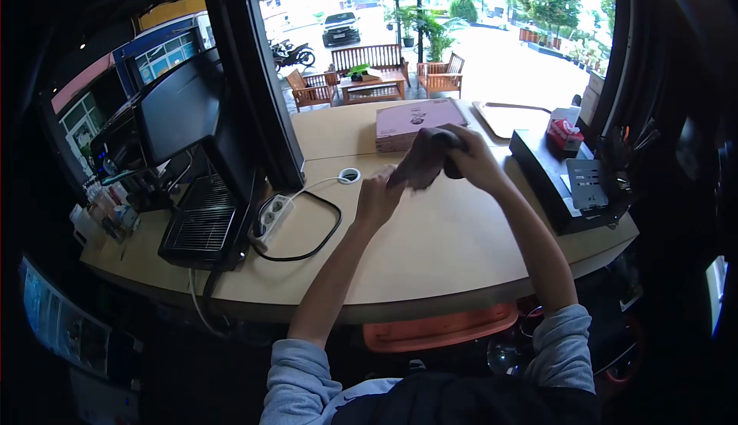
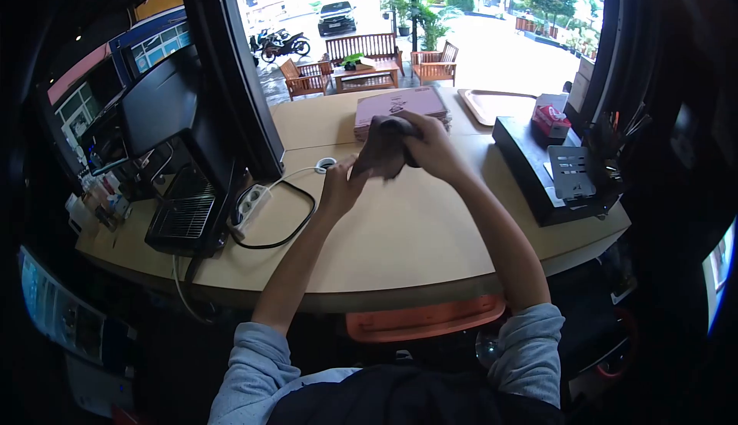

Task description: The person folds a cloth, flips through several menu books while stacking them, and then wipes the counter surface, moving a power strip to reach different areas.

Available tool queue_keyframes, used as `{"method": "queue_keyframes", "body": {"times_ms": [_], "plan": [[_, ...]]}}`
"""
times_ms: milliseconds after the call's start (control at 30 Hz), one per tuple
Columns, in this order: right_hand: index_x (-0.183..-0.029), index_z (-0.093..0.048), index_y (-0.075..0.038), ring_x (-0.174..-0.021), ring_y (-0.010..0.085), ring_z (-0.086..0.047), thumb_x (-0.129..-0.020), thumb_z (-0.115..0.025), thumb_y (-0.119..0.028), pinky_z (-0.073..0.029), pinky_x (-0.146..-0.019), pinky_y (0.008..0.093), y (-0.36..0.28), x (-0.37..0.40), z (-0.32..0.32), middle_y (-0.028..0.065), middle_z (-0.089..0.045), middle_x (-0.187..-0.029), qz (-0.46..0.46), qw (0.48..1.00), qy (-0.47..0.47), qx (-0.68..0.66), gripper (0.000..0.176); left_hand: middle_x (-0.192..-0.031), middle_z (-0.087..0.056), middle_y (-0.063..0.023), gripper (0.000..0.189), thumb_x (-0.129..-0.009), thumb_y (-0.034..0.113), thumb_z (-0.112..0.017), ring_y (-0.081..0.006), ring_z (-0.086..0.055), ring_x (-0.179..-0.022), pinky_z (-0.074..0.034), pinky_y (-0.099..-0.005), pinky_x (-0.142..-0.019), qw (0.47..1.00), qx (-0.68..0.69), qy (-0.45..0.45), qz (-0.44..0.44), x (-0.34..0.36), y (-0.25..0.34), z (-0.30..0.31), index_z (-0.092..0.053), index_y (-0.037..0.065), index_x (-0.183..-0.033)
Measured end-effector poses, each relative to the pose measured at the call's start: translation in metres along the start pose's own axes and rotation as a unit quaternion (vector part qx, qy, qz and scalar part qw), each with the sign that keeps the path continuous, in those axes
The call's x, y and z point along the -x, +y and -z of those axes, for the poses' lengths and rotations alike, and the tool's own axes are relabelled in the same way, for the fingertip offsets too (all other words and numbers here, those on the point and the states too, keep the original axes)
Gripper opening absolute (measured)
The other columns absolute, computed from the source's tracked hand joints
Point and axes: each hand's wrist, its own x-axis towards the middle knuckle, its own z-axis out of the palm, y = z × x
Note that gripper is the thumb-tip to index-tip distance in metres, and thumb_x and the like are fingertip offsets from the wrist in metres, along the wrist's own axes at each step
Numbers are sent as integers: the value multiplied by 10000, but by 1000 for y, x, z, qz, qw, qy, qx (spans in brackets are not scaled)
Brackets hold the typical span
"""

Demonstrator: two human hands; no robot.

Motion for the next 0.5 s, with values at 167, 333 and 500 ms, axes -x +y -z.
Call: {"method": "queue_keyframes", "body": {"times_ms": [167,333,500], "plan": [[-1172,-570,-48,-874,176,-553,-809,-499,15,-441,-767,333,30,57,50,101,-596,-957,0,976,-189,108,376,-1044,-617,-99,354,-756,152,-661,-292,-576,-993,-443,-399,-890,996,-37,-72,-48,14,-27,-21,-566,93,-1092],[-1345,-419,-119,-1374,310,-203,-851,-590,-444,-162,-1084,574,86,112,38,148,-251,-1471,-183,815,-436,336,615,-1093,-609,-115,372,-779,141,-671,-241,-592,-1017,-462,-358,-902,988,15,-140,71,71,-54,9,-560,43,-1120],[-1426,-276,-156,-1386,328,-155,-884,-392,-590,-112,-1075,606,181,99,-22,121,-194,-1500,-121,875,-235,406,705,-1073,-608,-121,357,-783,142,-665,-249,-590,-1008,-458,-350,-901,991,-7,-102,82,103,-47,54,-566,43,-1111]]}}
